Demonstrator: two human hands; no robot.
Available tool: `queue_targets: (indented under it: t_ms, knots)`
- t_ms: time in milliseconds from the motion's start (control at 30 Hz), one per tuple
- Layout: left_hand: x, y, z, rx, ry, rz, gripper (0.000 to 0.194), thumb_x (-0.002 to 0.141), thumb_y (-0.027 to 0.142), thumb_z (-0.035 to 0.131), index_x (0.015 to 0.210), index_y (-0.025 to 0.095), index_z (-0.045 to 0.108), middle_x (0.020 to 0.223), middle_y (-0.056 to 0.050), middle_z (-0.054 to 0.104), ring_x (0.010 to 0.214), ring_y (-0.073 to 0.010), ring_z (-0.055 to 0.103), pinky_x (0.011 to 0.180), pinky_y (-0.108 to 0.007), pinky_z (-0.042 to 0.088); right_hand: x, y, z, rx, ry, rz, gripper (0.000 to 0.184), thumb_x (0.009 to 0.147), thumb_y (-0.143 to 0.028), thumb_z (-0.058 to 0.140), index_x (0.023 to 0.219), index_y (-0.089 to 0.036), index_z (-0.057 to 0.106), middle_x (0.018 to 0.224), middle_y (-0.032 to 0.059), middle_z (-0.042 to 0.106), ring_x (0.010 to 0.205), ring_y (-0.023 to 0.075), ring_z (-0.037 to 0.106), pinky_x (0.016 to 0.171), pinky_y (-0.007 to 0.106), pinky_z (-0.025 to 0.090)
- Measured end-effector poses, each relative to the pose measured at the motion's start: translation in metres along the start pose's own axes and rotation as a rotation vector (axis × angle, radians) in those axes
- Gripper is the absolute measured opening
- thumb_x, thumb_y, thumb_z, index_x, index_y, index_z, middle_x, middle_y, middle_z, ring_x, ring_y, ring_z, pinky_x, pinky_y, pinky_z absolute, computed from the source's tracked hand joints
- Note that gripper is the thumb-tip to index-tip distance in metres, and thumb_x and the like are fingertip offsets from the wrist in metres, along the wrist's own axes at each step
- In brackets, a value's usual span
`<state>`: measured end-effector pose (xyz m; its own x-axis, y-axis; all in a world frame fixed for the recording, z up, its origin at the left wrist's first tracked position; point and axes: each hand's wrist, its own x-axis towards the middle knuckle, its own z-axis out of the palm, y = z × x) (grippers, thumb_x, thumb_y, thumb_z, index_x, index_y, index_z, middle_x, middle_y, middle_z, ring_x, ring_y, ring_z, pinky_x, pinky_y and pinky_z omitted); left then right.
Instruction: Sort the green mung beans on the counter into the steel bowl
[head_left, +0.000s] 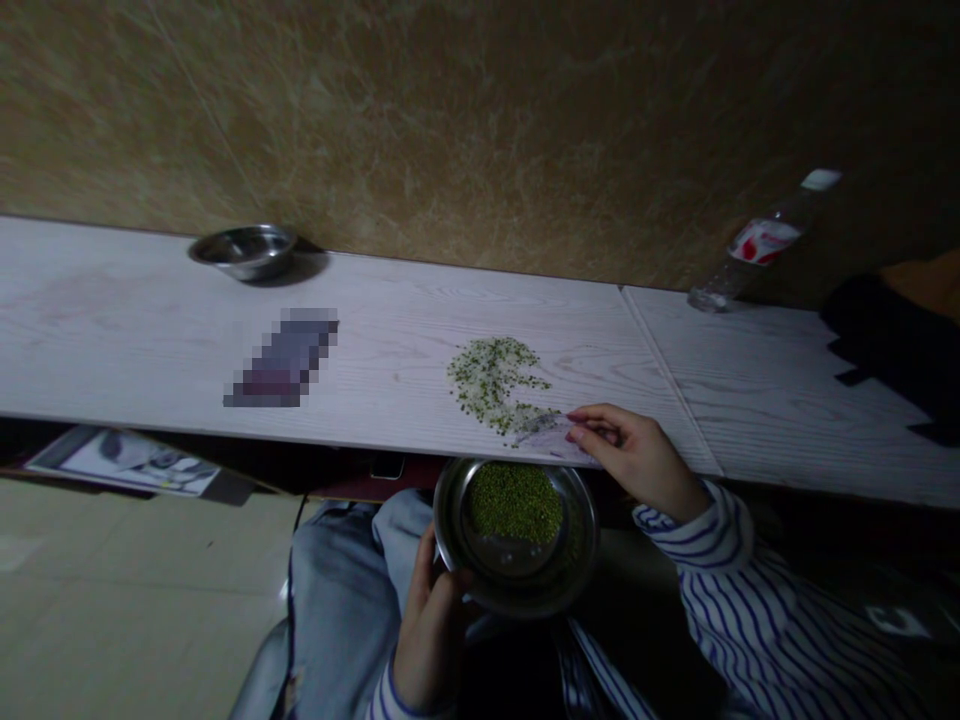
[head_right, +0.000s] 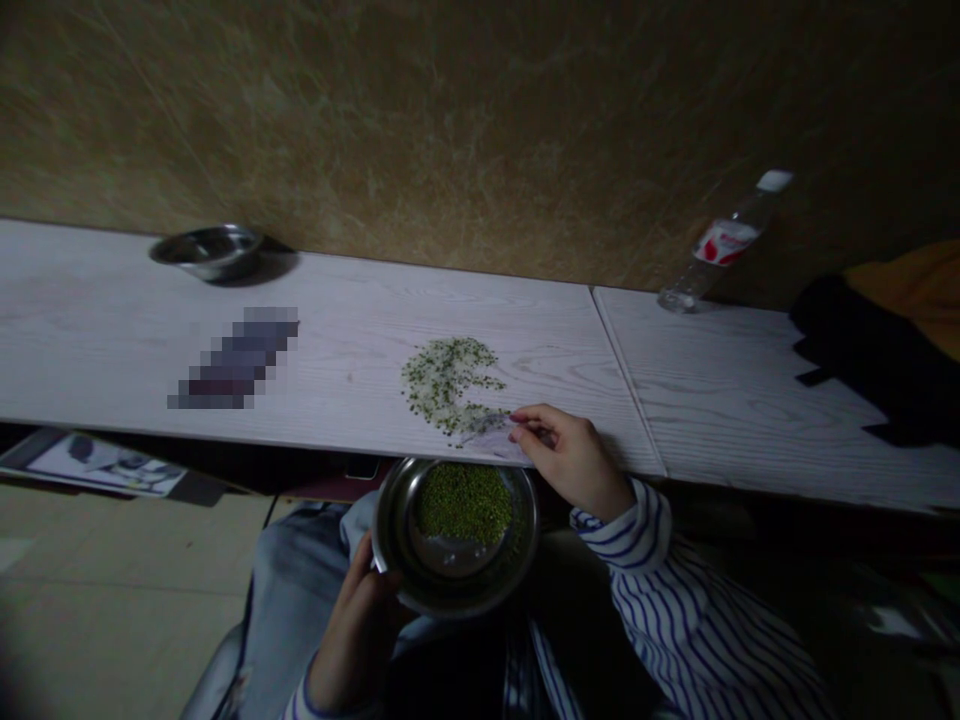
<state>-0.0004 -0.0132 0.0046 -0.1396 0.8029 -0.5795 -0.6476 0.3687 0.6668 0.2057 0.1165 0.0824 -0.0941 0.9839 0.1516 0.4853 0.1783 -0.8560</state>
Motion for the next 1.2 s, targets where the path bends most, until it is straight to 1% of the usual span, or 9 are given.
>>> queue_targets:
  t_ms: [167, 300, 467, 633, 700, 867, 1067, 1200]
  knots:
    - [-0.002, 0.002, 0.002, 0.014, 0.005, 0.011, 0.075, 0.064, 0.028, 0.066, 0.136, 0.027, 0.045, 0.110, -0.008, 0.064, 0.081, -0.0210, 0.060, 0.060, -0.028, 0.048, 0.002, 0.001, 0.003, 0.001, -0.003, -0.004, 0.023, 0.076, -0.031, 0.066, 0.092, -0.016, 0.070, 0.080, 0.0071, 0.073, 0.074, 0.0192, 0.069, 0.068, 0.033, 0.058]
    - [-0.003, 0.003, 0.003, 0.013, 0.020, 0.007, 0.075, 0.064, 0.027, 0.065, 0.136, 0.026, 0.045, 0.108, -0.007, 0.064, 0.073, -0.0178, 0.058, 0.052, -0.024, 0.044, 0.005, 0.003, 0.005, -0.008, 0.005, 0.001, 0.022, 0.077, -0.031, 0.066, 0.093, -0.016, 0.070, 0.081, 0.0070, 0.074, 0.075, 0.0191, 0.069, 0.068, 0.032, 0.057]
    - [0.000, 0.000, 0.000, 0.008, 0.041, -0.003, 0.076, 0.061, 0.027, 0.067, 0.135, 0.025, 0.046, 0.107, -0.006, 0.063, 0.065, -0.0164, 0.052, 0.050, -0.026, 0.043, 0.010, 0.005, 0.008, -0.025, 0.002, -0.009, 0.021, 0.078, -0.030, 0.065, 0.093, -0.017, 0.070, 0.080, 0.0062, 0.073, 0.076, 0.0194, 0.069, 0.070, 0.033, 0.056]
    - [0.000, -0.001, 0.000, -0.001, 0.039, 0.006, 0.078, 0.061, 0.028, 0.068, 0.135, 0.024, 0.046, 0.098, -0.005, 0.062, 0.065, -0.0170, 0.051, 0.048, -0.026, 0.042, 0.015, 0.004, 0.013, -0.016, 0.002, -0.024, 0.020, 0.077, -0.029, 0.065, 0.093, -0.017, 0.070, 0.080, 0.0065, 0.073, 0.075, 0.0195, 0.068, 0.068, 0.032, 0.056]
    - [0.000, 0.000, 0.000, -0.006, 0.029, 0.003, 0.079, 0.061, 0.027, 0.067, 0.137, 0.024, 0.045, 0.100, -0.006, 0.063, 0.066, -0.0174, 0.052, 0.050, -0.026, 0.042, 0.016, 0.003, 0.014, -0.014, -0.004, -0.027, 0.020, 0.077, -0.029, 0.065, 0.093, -0.017, 0.070, 0.080, 0.0066, 0.073, 0.075, 0.0193, 0.068, 0.067, 0.031, 0.056]
    - [-0.002, 0.003, 0.001, 0.008, 0.019, 0.001, 0.081, 0.062, 0.029, 0.066, 0.140, 0.025, 0.041, 0.113, -0.008, 0.062, 0.070, -0.0169, 0.053, 0.051, -0.025, 0.043, 0.019, 0.000, 0.017, -0.037, -0.026, -0.042, 0.020, 0.079, -0.027, 0.063, 0.094, -0.017, 0.070, 0.080, 0.0063, 0.073, 0.074, 0.0183, 0.068, 0.068, 0.031, 0.056]
    - [-0.003, 0.006, 0.002, -0.008, 0.030, 0.029, 0.075, 0.065, 0.025, 0.064, 0.137, 0.026, 0.046, 0.106, -0.006, 0.064, 0.070, -0.0154, 0.055, 0.052, -0.023, 0.043, 0.022, -0.003, 0.019, -0.056, -0.055, -0.074, 0.018, 0.079, -0.027, 0.063, 0.093, -0.017, 0.070, 0.081, 0.0061, 0.073, 0.075, 0.0186, 0.068, 0.070, 0.032, 0.056]
    - [-0.002, 0.007, 0.002, -0.009, 0.053, 0.033, 0.071, 0.065, 0.023, 0.064, 0.134, 0.027, 0.050, 0.108, -0.005, 0.064, 0.069, -0.0140, 0.054, 0.051, -0.021, 0.042, 0.021, -0.006, 0.020, -0.055, -0.083, -0.067, 0.019, 0.080, -0.026, 0.062, 0.095, -0.017, 0.070, 0.081, 0.0063, 0.073, 0.074, 0.0180, 0.068, 0.069, 0.032, 0.056]
